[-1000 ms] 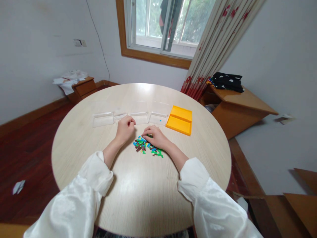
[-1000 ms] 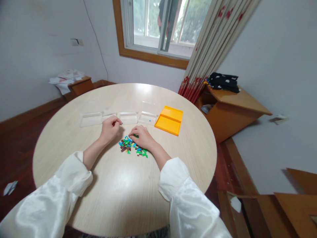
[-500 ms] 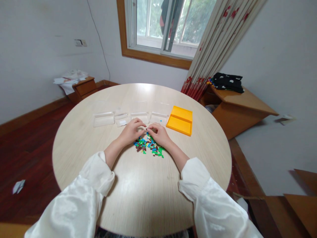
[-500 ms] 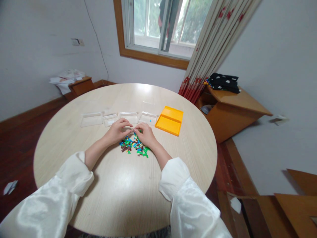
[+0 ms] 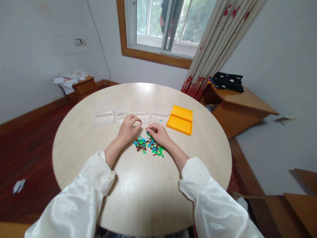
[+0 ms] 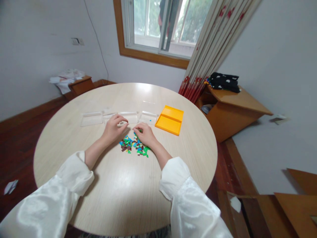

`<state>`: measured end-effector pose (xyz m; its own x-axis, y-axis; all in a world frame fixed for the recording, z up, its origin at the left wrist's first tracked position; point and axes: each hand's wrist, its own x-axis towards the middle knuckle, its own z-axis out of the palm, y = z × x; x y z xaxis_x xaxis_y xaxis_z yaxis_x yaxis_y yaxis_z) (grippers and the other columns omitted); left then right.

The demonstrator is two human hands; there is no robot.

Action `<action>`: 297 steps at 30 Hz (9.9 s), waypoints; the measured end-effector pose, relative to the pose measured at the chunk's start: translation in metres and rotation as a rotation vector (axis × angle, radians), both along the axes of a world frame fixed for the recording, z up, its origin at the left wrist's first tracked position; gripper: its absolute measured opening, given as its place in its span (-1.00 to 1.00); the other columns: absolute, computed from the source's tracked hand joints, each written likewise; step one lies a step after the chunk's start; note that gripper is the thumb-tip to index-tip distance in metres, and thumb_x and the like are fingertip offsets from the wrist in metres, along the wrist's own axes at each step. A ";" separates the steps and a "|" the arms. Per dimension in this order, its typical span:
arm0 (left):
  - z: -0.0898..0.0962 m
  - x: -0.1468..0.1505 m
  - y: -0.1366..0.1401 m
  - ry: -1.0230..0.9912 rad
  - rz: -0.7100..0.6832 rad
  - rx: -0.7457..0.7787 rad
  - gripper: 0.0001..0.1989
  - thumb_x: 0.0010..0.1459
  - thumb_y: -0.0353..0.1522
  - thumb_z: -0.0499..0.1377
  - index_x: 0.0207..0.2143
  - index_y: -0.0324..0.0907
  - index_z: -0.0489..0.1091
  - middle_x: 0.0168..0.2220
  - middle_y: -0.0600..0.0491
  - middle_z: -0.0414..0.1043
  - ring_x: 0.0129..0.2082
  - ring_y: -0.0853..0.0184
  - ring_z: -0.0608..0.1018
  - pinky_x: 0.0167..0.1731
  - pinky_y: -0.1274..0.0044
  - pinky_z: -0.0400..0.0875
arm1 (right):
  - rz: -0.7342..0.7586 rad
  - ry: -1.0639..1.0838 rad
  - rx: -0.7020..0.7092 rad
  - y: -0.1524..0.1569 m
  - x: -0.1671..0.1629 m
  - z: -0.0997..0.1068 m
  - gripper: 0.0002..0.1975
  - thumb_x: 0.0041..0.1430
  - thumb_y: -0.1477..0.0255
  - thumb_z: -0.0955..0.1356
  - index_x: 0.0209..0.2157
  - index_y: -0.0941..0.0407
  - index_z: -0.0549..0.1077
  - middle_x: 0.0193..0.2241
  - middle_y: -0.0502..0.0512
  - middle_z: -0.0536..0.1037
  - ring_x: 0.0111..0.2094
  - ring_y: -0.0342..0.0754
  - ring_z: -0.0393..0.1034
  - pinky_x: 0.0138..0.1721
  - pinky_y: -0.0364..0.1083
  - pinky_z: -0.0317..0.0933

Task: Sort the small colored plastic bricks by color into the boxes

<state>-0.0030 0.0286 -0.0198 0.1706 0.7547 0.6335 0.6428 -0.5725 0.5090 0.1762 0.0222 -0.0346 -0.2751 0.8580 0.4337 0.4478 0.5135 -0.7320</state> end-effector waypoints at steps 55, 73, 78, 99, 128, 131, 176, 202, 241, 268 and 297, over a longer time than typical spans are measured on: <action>-0.008 -0.008 0.010 0.005 0.313 -0.029 -0.81 0.08 -0.36 0.10 -0.25 -0.15 0.43 -0.23 -0.07 0.25 -0.15 0.13 0.30 -0.05 0.20 0.20 | 0.116 -0.223 0.103 -0.005 0.001 -0.004 -0.69 0.05 0.64 0.27 -0.27 0.07 0.55 -0.22 0.11 0.45 -0.10 -0.01 0.27 0.01 0.06 0.14; -0.011 -0.008 0.011 -0.003 0.308 -0.038 -0.82 0.09 -0.36 0.09 -0.25 -0.15 0.43 -0.23 -0.06 0.25 -0.14 0.13 0.31 -0.02 0.17 0.18 | 0.181 -0.325 0.063 -0.010 0.001 0.005 -0.76 0.10 0.57 0.31 -0.25 0.06 0.55 -0.14 0.08 0.54 -0.03 0.01 0.30 0.04 0.11 0.05; -0.011 -0.009 0.012 0.008 0.319 -0.024 -0.82 0.09 -0.36 0.09 -0.26 -0.14 0.43 -0.24 -0.05 0.25 -0.15 0.15 0.31 -0.04 0.21 0.20 | 0.155 -0.319 0.092 -0.010 0.001 0.005 -0.75 0.11 0.57 0.29 -0.23 0.08 0.54 -0.12 0.11 0.51 -0.02 0.02 0.26 0.04 0.12 0.06; -0.012 -0.009 0.012 0.024 0.339 -0.021 -0.80 0.10 -0.36 0.09 -0.23 -0.16 0.44 -0.23 -0.06 0.27 -0.15 0.15 0.32 -0.05 0.25 0.21 | -0.085 -0.212 0.241 -0.003 0.010 0.004 -0.71 0.23 0.45 0.21 -0.11 0.06 0.49 -0.04 0.13 0.44 0.02 0.03 0.18 0.09 0.10 0.05; -0.012 -0.009 0.011 0.025 0.340 -0.024 -0.80 0.09 -0.37 0.09 -0.23 -0.15 0.44 -0.23 -0.05 0.27 -0.15 0.15 0.32 -0.04 0.25 0.21 | -0.019 -0.331 0.046 0.003 0.015 0.000 -0.66 0.04 0.66 0.18 -0.40 0.11 0.55 -0.27 0.09 0.57 -0.15 -0.03 0.34 -0.01 0.03 0.03; -0.011 -0.009 0.011 0.023 0.338 -0.022 -0.80 0.09 -0.37 0.09 -0.23 -0.16 0.44 -0.24 -0.05 0.28 -0.15 0.15 0.32 -0.05 0.25 0.21 | -0.012 -0.347 0.026 0.005 0.016 -0.001 -0.64 0.04 0.67 0.18 -0.36 0.12 0.56 -0.24 0.11 0.56 -0.13 -0.02 0.34 -0.01 0.03 0.04; 0.007 -0.010 0.004 0.078 0.043 -0.094 -0.81 0.09 -0.36 0.06 -0.36 -0.17 0.48 -0.40 -0.02 0.50 -0.35 0.26 0.44 -0.22 0.40 0.30 | -0.182 0.061 -0.058 0.001 0.004 0.000 -0.57 -0.05 0.68 0.16 -0.31 0.13 0.57 -0.26 0.09 0.58 -0.14 -0.05 0.39 0.01 0.01 0.24; 0.017 -0.026 0.008 -0.377 0.363 -0.086 -0.74 0.16 -0.32 0.01 -0.58 -0.17 0.25 -0.66 0.17 0.18 -0.60 0.44 0.26 -0.53 0.56 0.11 | -0.204 -0.296 -0.092 0.001 0.015 0.008 -0.86 0.03 0.54 0.32 -0.48 0.18 0.55 -0.47 0.10 0.57 -0.41 -0.09 0.41 -0.33 -0.14 0.22; 0.009 -0.061 0.017 0.399 0.129 -0.239 -0.86 -0.01 -0.34 0.17 -0.47 -0.15 0.53 -0.11 -0.07 0.30 -0.08 0.14 0.31 0.00 0.27 0.21 | -0.184 -0.239 0.011 0.004 0.014 -0.003 -0.91 0.08 0.55 0.28 -0.45 0.15 0.41 -0.47 0.04 0.46 -0.39 -0.10 0.29 -0.28 -0.12 0.17; 0.014 -0.004 -0.005 -0.633 -0.232 -0.725 -0.79 -0.16 -0.36 0.26 -0.40 -0.27 0.43 -0.61 0.10 0.40 -0.57 0.42 0.47 -0.43 0.52 0.38 | -0.187 -0.007 0.018 0.002 0.010 0.003 -0.88 0.03 0.53 0.34 -0.37 0.17 0.53 -0.39 0.09 0.58 -0.41 -0.12 0.40 -0.29 -0.12 0.27; 0.018 0.007 -0.018 -0.642 -0.385 -1.000 -0.81 -0.09 -0.41 0.20 -0.34 -0.27 0.36 -0.72 0.18 0.23 -0.78 0.57 0.14 -0.75 0.66 -0.02 | -0.045 0.024 0.067 -0.008 0.001 0.008 -0.84 0.08 0.54 0.30 -0.36 0.13 0.53 -0.36 0.08 0.59 -0.33 -0.10 0.45 -0.24 -0.11 0.31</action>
<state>0.0038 0.0105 -0.0019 0.3600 0.9226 -0.1383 -0.0061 0.1506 0.9886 0.1770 0.0138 -0.0267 -0.2255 0.8380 0.4969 0.4546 0.5416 -0.7071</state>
